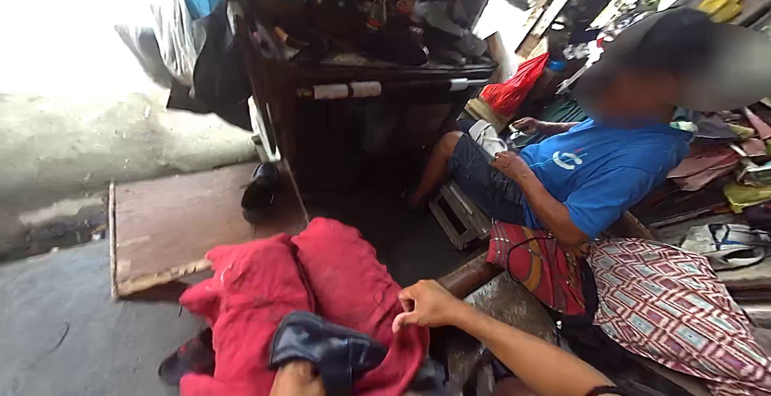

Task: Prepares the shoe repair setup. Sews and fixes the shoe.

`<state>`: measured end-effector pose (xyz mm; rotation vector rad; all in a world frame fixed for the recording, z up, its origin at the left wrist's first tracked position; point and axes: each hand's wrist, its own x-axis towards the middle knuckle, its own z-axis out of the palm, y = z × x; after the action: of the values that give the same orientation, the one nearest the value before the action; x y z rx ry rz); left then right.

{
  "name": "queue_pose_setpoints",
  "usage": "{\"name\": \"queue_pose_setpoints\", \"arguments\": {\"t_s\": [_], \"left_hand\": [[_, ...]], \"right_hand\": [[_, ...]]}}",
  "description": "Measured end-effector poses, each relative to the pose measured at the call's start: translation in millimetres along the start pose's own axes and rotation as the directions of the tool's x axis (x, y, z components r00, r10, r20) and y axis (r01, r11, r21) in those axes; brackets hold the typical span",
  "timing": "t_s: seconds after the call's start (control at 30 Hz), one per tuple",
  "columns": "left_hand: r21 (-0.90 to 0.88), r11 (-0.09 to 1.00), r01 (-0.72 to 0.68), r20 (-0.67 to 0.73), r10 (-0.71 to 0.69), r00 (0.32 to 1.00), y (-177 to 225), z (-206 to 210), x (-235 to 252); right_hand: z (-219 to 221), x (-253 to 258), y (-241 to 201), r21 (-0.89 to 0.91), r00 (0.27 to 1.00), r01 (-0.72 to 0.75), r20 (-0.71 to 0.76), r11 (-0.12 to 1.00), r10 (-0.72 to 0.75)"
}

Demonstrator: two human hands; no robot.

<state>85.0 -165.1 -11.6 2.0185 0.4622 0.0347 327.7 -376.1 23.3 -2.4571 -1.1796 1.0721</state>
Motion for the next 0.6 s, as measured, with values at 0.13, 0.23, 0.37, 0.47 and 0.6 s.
{"name": "queue_pose_setpoints", "arguments": {"t_s": [0.13, 0.23, 0.37, 0.47, 0.6], "left_hand": [[0.235, 0.971, -0.040, 0.204, -0.009, 0.979, 8, -11, -4], [0.245, 0.962, -0.124, 0.148, 0.089, 0.985, -16, 5, -14], [0.230, 0.965, -0.128, 0.187, 0.086, 0.979, -7, 0, -9], [0.229, 0.962, -0.150, 0.159, 0.115, 0.981, -6, 0, -7], [0.245, 0.958, -0.149, 0.173, 0.108, 0.979, -2, -2, -5]], "right_hand": [[12, -21, 12, 0.507, 0.943, 0.268, 0.038, 0.819, -0.332], [27, -24, 16, 0.683, 0.914, 0.361, -0.125, 0.635, -0.385], [24, -24, -10, 0.448, 0.896, 0.429, -0.319, 0.784, -0.308], [25, -15, -28, 0.263, 0.885, 0.429, -0.314, 0.864, -0.343], [25, 0, -40, 0.273, 0.923, 0.384, -0.126, 0.882, -0.363]]}}
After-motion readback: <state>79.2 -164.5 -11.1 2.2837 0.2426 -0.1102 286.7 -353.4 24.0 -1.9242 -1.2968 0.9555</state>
